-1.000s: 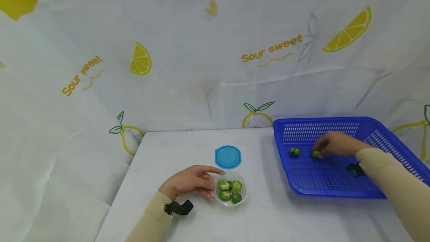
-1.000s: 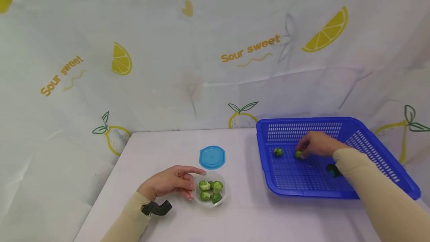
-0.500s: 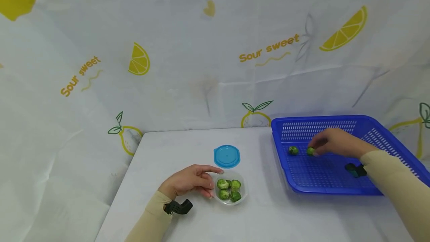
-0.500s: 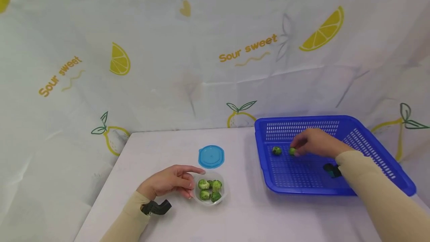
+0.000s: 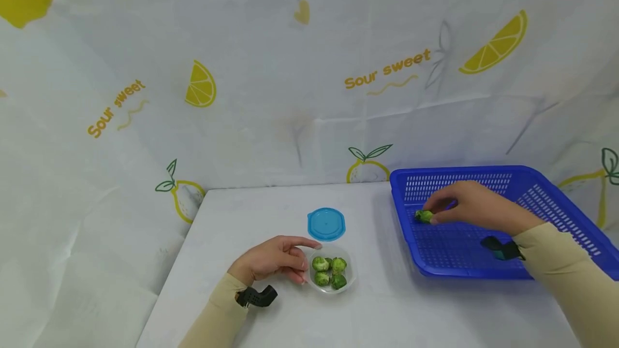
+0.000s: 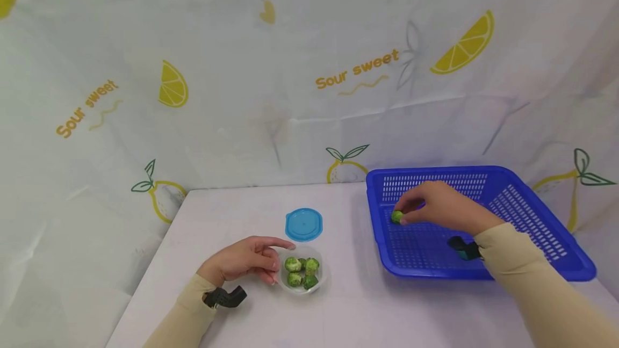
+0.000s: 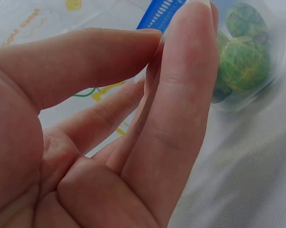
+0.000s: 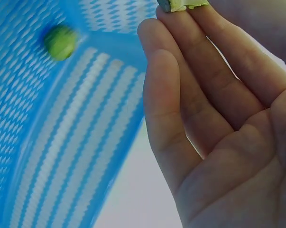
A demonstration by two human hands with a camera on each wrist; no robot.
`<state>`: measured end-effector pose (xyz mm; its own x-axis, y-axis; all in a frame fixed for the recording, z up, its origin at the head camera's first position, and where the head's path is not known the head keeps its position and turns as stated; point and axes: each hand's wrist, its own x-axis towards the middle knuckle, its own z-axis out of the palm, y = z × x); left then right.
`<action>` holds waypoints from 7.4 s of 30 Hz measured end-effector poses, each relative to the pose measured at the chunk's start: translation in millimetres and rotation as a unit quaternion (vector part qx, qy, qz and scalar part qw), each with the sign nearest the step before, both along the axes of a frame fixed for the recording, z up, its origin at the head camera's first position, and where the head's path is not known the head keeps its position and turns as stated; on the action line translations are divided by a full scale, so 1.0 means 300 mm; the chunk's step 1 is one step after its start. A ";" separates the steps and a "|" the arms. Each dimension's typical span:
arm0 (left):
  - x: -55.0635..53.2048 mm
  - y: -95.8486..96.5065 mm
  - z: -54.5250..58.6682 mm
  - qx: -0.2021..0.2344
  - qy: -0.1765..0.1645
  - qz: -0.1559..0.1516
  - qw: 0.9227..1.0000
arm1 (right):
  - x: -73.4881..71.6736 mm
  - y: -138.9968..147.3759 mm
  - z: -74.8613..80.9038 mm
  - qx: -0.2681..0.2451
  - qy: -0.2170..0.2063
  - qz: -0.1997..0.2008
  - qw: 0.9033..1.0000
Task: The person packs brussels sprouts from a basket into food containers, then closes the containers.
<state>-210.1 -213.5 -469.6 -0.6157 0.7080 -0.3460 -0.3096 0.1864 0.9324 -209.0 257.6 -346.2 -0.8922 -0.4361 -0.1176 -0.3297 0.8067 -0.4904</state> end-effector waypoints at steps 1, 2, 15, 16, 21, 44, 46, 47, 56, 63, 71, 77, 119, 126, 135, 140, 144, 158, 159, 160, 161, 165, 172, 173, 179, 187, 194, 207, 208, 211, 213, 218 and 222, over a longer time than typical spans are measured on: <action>0.000 -0.002 0.000 -0.002 0.001 0.001 1.000 | 0.002 -0.020 0.008 -0.004 0.002 0.004 1.000; 0.000 -0.004 0.000 -0.002 0.004 0.000 1.000 | 0.004 -0.040 0.014 -0.009 0.003 0.007 1.000; -0.006 -0.008 0.007 -0.011 0.012 -0.005 1.000 | 0.013 -0.333 0.015 -0.062 -0.021 0.046 0.997; -0.006 -0.008 0.007 -0.012 0.012 -0.004 1.000 | 0.013 -0.353 0.010 -0.066 -0.024 0.051 0.996; -0.006 -0.009 0.005 -0.013 0.008 0.000 1.000 | 0.011 -0.440 -0.030 -0.078 -0.032 0.074 0.994; -0.012 -0.014 0.002 -0.002 0.001 -0.008 1.000 | 0.104 -0.635 -0.209 -0.130 -0.041 0.106 0.985; -0.013 -0.014 0.003 -0.004 0.001 -0.009 1.000 | 0.108 -0.639 -0.216 -0.130 -0.043 0.104 0.985; -0.013 -0.014 0.003 -0.003 0.001 -0.009 1.000 | 0.109 -0.641 -0.219 -0.129 -0.044 0.104 0.985; -0.017 -0.013 0.005 -0.003 0.005 -0.011 1.000 | 0.125 -0.659 -0.229 -0.111 -0.036 0.111 0.987; -0.013 -0.014 0.007 -0.003 0.004 -0.011 1.000 | 0.133 -0.674 -0.237 -0.093 -0.016 0.113 0.989; -0.010 -0.014 0.012 -0.005 0.003 -0.009 1.000 | 0.141 -0.690 -0.239 -0.072 0.016 0.127 0.989; -0.010 -0.012 0.013 -0.005 0.003 -0.006 1.000 | 0.148 -0.700 -0.239 -0.065 0.019 0.123 0.990; -0.002 -0.011 -0.001 -0.010 0.010 0.005 1.000 | -0.075 -0.041 -0.041 0.008 0.015 0.004 1.000; -0.011 -0.008 -0.008 -0.011 0.004 0.002 1.000 | -0.162 0.031 -0.115 -0.013 -0.058 -0.012 0.998; -0.008 -0.010 -0.008 -0.007 0.006 -0.003 1.000 | -0.218 0.074 -0.187 -0.021 -0.104 -0.010 0.994; -0.009 -0.010 -0.006 -0.008 0.004 -0.002 1.000 | -0.241 0.080 -0.207 -0.016 -0.116 -0.009 0.993; -0.012 -0.008 -0.002 -0.008 0.001 -0.004 1.000 | -0.253 0.081 -0.214 -0.010 -0.124 -0.002 0.992; -0.012 -0.015 -0.014 -0.011 -0.001 0.003 1.000 | -0.256 0.057 -0.215 0.014 -0.106 0.009 0.994; -0.011 -0.015 -0.014 -0.011 0.000 0.003 1.000 | -0.256 0.056 -0.215 0.015 -0.105 0.010 0.994; -0.011 -0.015 -0.014 -0.010 0.000 0.002 1.000 | -0.256 0.054 -0.215 0.017 -0.103 0.010 0.994; -0.012 -0.015 -0.015 -0.009 0.001 0.001 1.000 | -0.256 0.054 -0.215 0.018 -0.102 0.010 0.995; -0.014 -0.012 -0.016 -0.005 0.005 -0.003 1.000 | -0.255 0.055 -0.214 0.018 -0.105 0.008 0.994; -0.018 -0.005 -0.017 -0.001 0.003 -0.007 1.000 | -0.250 0.064 -0.215 0.019 -0.107 0.001 0.994; -0.018 -0.003 -0.016 0.000 0.003 -0.007 1.000 | -0.248 0.065 -0.215 0.020 -0.107 0.001 0.994; -0.018 0.005 -0.014 0.000 0.004 -0.010 1.000 | -0.242 0.075 -0.213 0.024 -0.106 -0.002 0.994; -0.014 0.003 -0.008 -0.004 0.002 -0.004 1.000 | -0.214 0.080 -0.182 0.026 -0.092 -0.003 0.995; -0.005 -0.005 -0.006 -0.006 0.002 0.005 1.000 | -0.148 0.057 -0.115 0.016 -0.077 -0.007 0.997; -0.013 -0.008 -0.009 0.001 0.008 -0.009 1.000 | -0.023 -0.024 0.009 0.019 -0.044 -0.008 0.999; -0.013 -0.008 -0.009 0.000 0.009 -0.008 1.000 | -0.017 -0.031 0.016 0.018 -0.044 -0.008 0.999; -0.014 -0.007 -0.009 -0.002 0.009 -0.007 1.000 | 0.000 -0.056 0.034 0.015 -0.040 -0.010 0.999; -0.014 -0.007 -0.008 -0.004 0.008 -0.005 1.000 | 0.008 -0.076 0.041 0.007 -0.031 -0.005 0.999; -0.010 -0.010 -0.008 -0.012 0.009 -0.001 1.000 | 0.025 -0.160 0.042 -0.014 -0.019 0.000 1.000; -0.009 -0.011 -0.004 -0.016 0.012 0.002 1.000 | 0.030 -0.256 0.032 -0.031 -0.018 0.013 0.999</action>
